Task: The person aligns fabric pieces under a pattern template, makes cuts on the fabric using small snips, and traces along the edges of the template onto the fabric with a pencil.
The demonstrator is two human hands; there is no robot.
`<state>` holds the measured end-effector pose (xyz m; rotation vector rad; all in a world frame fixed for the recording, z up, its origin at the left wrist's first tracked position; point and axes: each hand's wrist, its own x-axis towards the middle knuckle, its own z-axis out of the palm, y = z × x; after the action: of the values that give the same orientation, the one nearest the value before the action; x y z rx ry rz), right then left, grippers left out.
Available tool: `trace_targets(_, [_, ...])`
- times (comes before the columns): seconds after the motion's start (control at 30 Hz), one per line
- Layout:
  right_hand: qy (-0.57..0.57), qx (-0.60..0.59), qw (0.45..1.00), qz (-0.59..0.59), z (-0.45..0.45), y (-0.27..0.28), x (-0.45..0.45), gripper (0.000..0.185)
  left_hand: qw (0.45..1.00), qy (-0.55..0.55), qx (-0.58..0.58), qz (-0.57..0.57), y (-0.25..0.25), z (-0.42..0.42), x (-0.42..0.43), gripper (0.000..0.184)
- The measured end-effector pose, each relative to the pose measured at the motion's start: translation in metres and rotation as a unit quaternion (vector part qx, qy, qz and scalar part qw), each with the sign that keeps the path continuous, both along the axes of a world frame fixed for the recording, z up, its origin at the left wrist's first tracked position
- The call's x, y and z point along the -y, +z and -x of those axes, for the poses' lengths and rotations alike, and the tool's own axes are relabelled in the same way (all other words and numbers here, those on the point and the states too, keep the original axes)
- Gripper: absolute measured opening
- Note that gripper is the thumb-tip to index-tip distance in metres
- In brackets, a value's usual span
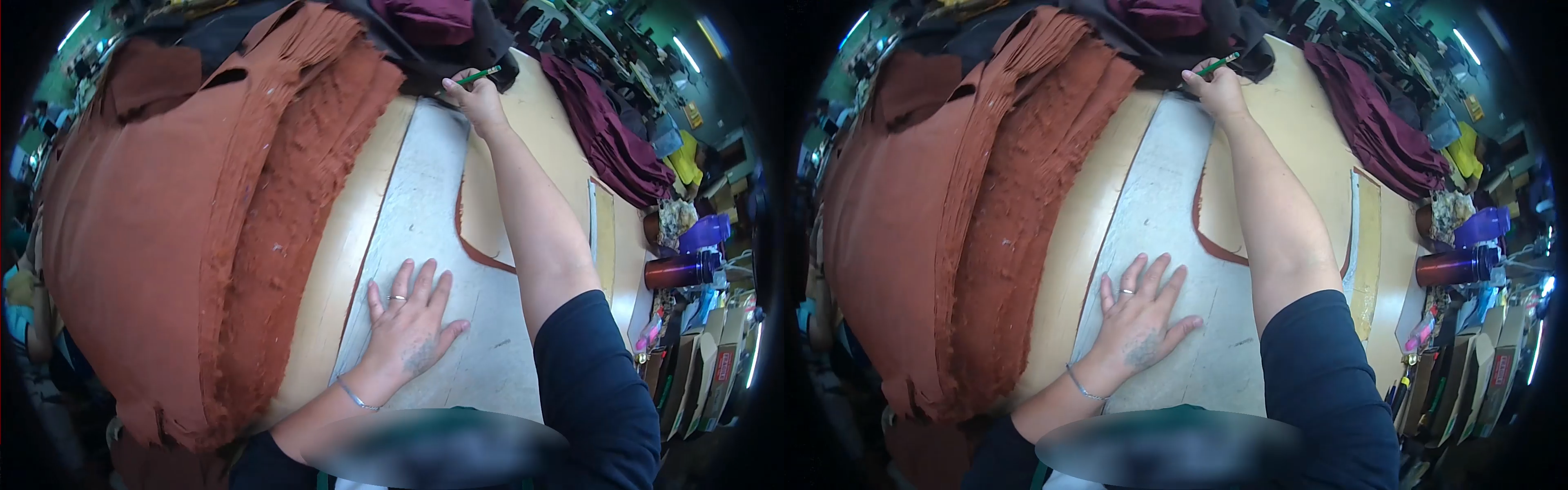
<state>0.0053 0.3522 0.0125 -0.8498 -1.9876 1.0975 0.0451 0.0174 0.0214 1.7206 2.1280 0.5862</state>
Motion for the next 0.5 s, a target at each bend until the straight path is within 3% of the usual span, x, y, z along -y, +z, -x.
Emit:
trace_targets(0.07, [-0.006,-0.044,0.997,0.056,-0.004,0.004,-0.006,0.015,1.0,0.013,0.011,0.0,0.009,0.009,-0.024,0.052])
trace_targets(0.23, [-0.007,-0.039,0.999,0.014,0.011,-0.018,-0.015,0.013,0.997,0.064,0.013,-0.042,0.014,0.066,-0.145,0.038])
trace_targets(0.33, [-0.051,-0.018,0.999,-0.009,0.016,-0.027,-0.022,0.014,0.988,0.076,-0.103,-0.083,-0.009,0.083,-0.195,0.042])
trace_targets(0.5, [-0.048,-0.041,0.997,0.049,0.022,-0.031,-0.027,0.015,0.99,0.065,-0.108,-0.06,-0.03,0.083,-0.199,0.049])
